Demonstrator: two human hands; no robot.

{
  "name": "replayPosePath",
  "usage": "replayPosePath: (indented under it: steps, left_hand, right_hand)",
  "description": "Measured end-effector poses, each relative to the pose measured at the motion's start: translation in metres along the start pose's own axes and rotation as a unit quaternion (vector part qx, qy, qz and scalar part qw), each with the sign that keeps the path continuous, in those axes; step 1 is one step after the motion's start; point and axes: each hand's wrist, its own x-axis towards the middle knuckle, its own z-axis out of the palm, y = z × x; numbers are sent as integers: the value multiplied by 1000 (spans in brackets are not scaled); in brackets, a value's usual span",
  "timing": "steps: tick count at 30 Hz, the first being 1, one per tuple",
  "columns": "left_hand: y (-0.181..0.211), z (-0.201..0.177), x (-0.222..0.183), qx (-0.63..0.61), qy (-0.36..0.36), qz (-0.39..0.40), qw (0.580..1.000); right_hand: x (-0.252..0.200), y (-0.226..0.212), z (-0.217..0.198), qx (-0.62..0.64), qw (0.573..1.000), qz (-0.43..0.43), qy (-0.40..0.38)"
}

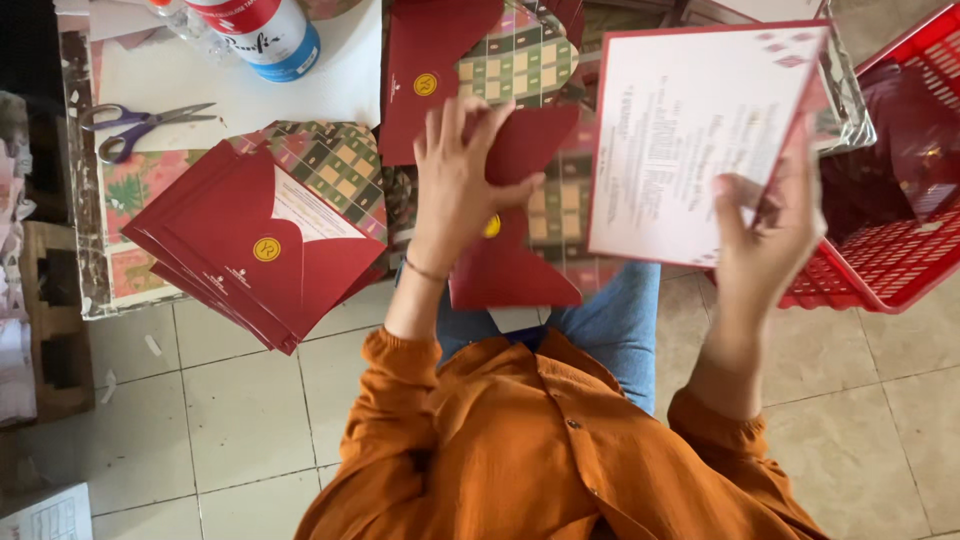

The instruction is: The person picks up invitation cards and inserts them into red patterned envelopes one by one, occasionally moving stacks of cards on the table.

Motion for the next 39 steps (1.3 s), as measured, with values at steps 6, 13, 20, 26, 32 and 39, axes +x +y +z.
replayPosePath:
  steps: [6,13,20,26,32,39]
  left_hand:
    - [6,-27,-24,-24,57,-37,997]
    - [12,-24,-36,-25,69,-5,997]
    - [36,-23,-40,-45,89,-20,995]
    - [19,-24,-55,1,114,-46,992]
    - [-62,-120,-88,192,114,-132,966]
    - [-125,-166,-86,249,75,-258,931]
  right_hand:
    - [-26,-15,15,-4,999,30,-44]
    - [-42,-33,21,42,992,43,-107]
    - [-48,-69,43,64,982,49,-169]
    - [-53,-89,66,37,966,-6,-258]
    - [0,-28,55,-19,970,-53,-236]
    - [4,85,60,-371,888,43,-267]
